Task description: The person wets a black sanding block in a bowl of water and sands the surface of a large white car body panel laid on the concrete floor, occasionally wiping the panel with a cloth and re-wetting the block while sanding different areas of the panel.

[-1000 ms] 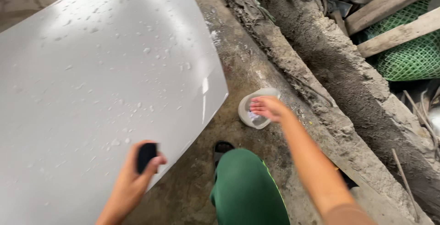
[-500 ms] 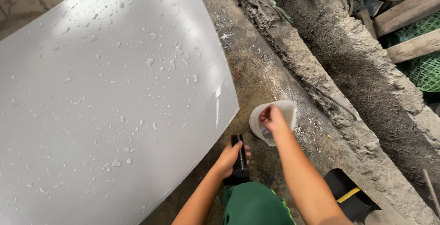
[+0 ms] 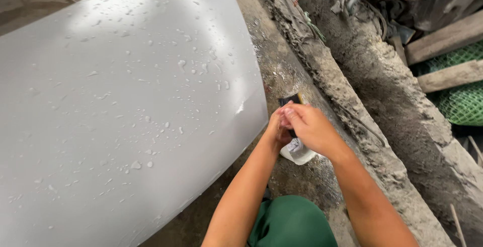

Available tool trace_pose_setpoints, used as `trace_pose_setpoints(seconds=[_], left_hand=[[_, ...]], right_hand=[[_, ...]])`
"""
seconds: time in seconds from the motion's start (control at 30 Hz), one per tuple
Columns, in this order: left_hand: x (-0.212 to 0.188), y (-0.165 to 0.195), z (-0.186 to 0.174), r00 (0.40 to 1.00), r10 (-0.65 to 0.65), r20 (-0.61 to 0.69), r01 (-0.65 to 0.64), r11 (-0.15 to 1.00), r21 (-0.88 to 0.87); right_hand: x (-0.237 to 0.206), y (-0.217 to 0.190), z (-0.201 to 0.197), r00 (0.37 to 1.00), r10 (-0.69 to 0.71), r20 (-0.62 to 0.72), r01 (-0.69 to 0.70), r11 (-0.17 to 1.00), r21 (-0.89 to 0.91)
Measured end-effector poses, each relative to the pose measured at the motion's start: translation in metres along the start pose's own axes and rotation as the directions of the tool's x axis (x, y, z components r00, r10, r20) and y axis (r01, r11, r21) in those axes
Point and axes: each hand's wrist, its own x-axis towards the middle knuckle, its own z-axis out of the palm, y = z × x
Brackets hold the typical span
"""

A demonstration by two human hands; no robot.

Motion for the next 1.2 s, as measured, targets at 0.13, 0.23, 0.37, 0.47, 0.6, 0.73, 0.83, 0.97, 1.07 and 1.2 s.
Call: trace_pose_setpoints(seconds=[0.13,0.23,0.37,0.47,0.6,0.73,0.83,0.97,1.07,1.2], left_hand=[[0.004,0.038,0.035,0.975,0.223,-0.011,-0.222,0.973,0.060],[-0.006,0.064,0.045,0.953,0.286,0.101,-0.293,0.954,0.064],[-0.038,0.101,0.037,0.985,0.138,0.105,-0.126,0.986,-0.113],[-0.058,0.134,0.030,0.962,0.187,0.199,-0.202,0.978,0.055],[-0.084,0.165,0.019,0.976,0.113,0.187,-0.166,0.940,0.297],[-0.094,0.169,0.031,0.992,0.120,0.029,-0.122,0.910,0.396],[-0.103,0.169,0.041,0.980,0.169,0.104,-0.198,0.783,0.590],[-0.147,0.178,0.016,0.807,0.569,0.156,-0.182,-0.012,0.983],[-0.182,0.166,-0.020,0.840,0.519,0.159,0.242,-0.620,0.746],[-0.174,0.142,-0.050,0.854,0.439,0.279,0.310,-0.861,0.404]], right_hand=[[-0.003,-0.022,-0.010,0.890,-0.378,-0.253,0.272,0.888,-0.371],[0.018,-0.017,0.000,0.810,-0.547,-0.209,0.364,0.750,-0.553],[0.068,-0.003,0.036,0.848,-0.485,-0.215,0.360,0.824,-0.437],[0.104,0.004,0.049,0.930,-0.284,-0.231,0.298,0.954,0.025],[0.124,0.007,0.063,0.992,-0.084,-0.094,0.121,0.833,0.539],[0.119,0.003,0.066,0.993,0.092,0.073,-0.116,0.643,0.757],[0.107,-0.006,0.052,0.988,0.073,0.135,-0.153,0.552,0.820],[0.093,-0.007,0.034,0.974,0.128,0.184,-0.217,0.318,0.923],[0.092,0.001,0.037,0.958,0.198,0.210,-0.276,0.424,0.862],[0.094,0.011,0.042,0.978,0.156,0.138,-0.193,0.424,0.885]])
